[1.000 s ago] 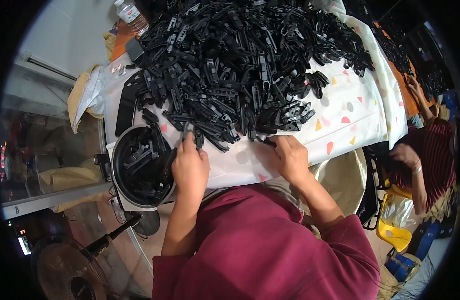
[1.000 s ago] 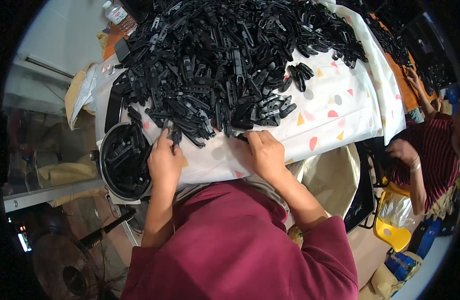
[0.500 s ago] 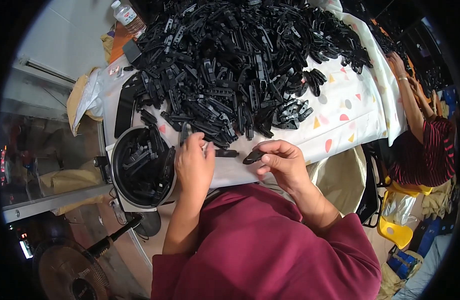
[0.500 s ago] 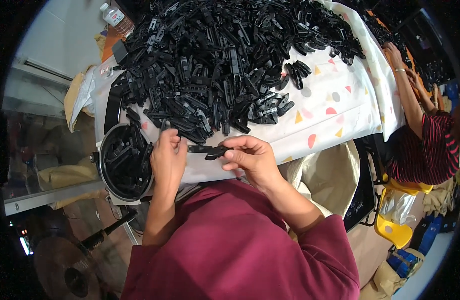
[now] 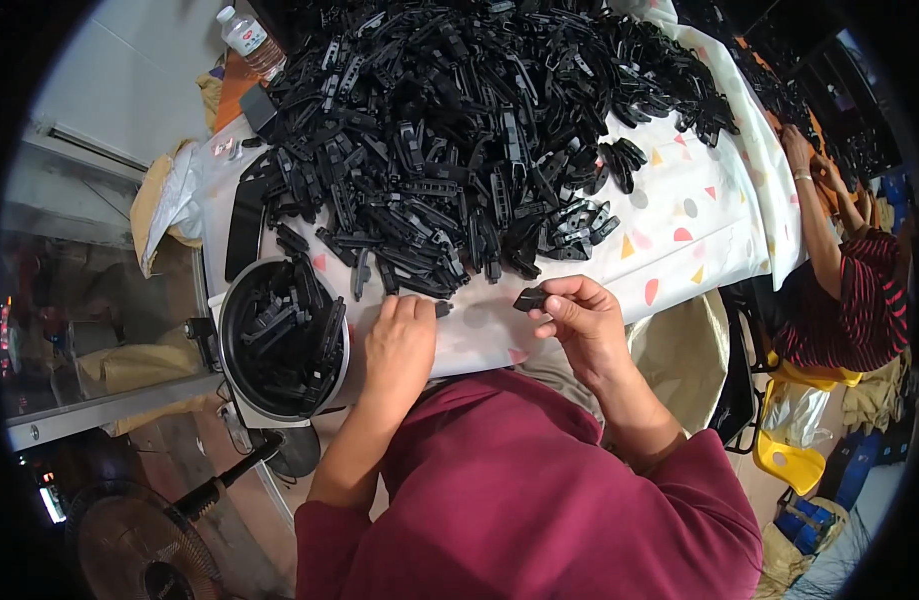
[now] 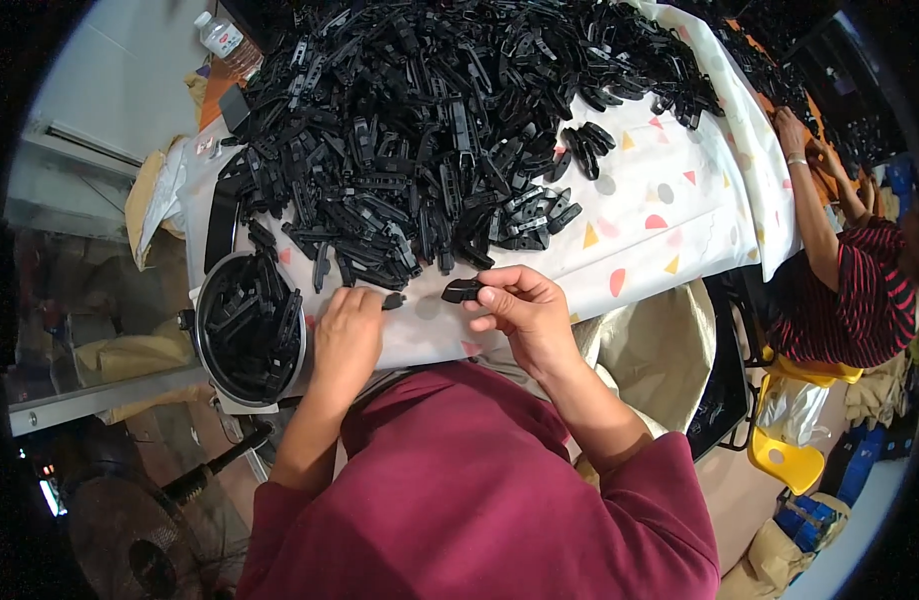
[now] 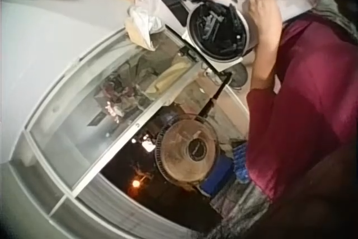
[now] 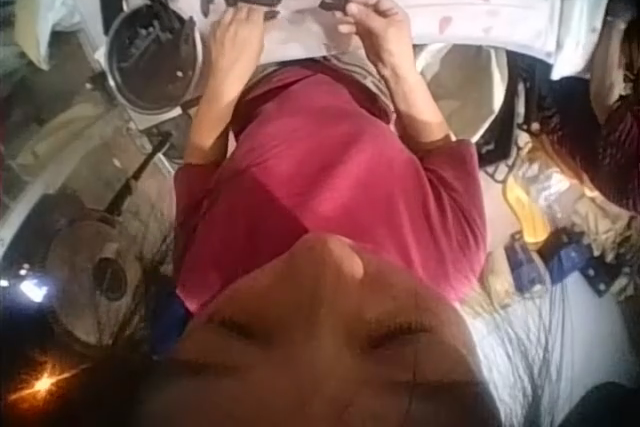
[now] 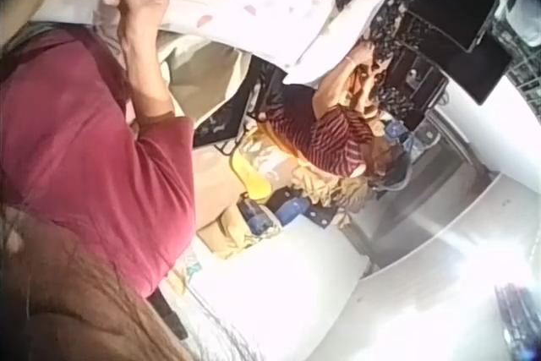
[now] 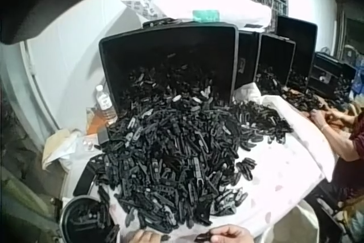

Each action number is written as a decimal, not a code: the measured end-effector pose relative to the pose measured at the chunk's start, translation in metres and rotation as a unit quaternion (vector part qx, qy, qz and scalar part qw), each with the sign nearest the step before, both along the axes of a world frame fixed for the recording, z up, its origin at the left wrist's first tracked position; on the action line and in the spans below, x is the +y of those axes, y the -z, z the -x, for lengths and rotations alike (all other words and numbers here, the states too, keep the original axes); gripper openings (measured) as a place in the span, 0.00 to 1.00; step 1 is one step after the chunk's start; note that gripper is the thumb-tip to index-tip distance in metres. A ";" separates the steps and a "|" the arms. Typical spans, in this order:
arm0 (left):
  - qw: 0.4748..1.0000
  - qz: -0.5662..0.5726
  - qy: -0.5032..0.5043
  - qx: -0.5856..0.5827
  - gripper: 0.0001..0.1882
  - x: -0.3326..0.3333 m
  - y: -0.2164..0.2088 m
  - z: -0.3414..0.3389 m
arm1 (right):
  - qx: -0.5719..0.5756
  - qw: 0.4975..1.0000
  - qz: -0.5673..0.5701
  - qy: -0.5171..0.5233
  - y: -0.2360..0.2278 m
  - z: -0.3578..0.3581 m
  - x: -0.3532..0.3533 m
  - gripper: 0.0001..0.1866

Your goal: Sorting and inspecting black plastic components from a large pile into a metal bowl.

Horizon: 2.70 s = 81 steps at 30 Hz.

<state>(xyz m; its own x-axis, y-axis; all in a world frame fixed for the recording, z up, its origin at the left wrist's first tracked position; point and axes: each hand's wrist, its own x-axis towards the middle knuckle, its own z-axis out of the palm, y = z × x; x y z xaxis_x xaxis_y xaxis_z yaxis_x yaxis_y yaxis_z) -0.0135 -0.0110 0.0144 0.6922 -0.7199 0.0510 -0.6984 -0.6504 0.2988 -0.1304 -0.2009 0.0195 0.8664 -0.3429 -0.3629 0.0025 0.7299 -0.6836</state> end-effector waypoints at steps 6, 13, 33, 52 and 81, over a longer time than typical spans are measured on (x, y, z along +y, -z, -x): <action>0.999 -0.041 0.013 -0.004 0.06 0.001 -0.012 -0.011 | 0.002 1.000 0.000 0.003 0.000 0.005 -0.003 0.08; 0.972 0.056 -0.033 0.225 0.09 -0.002 -0.026 -0.007 | -0.021 0.999 0.034 -0.007 -0.013 0.007 0.000 0.07; 0.915 0.265 0.188 0.240 0.26 -0.014 -0.036 -0.005 | -0.150 0.712 0.686 0.015 -0.019 0.001 0.025 0.14; 0.993 0.093 0.013 -0.065 0.19 -0.005 0.014 -0.023 | 0.061 0.534 0.839 -0.082 0.042 -0.032 -0.015 0.17; 0.717 0.346 -0.083 0.599 0.09 0.000 -0.022 -0.002 | -0.211 0.723 0.647 -0.116 -0.016 -0.023 0.006 0.13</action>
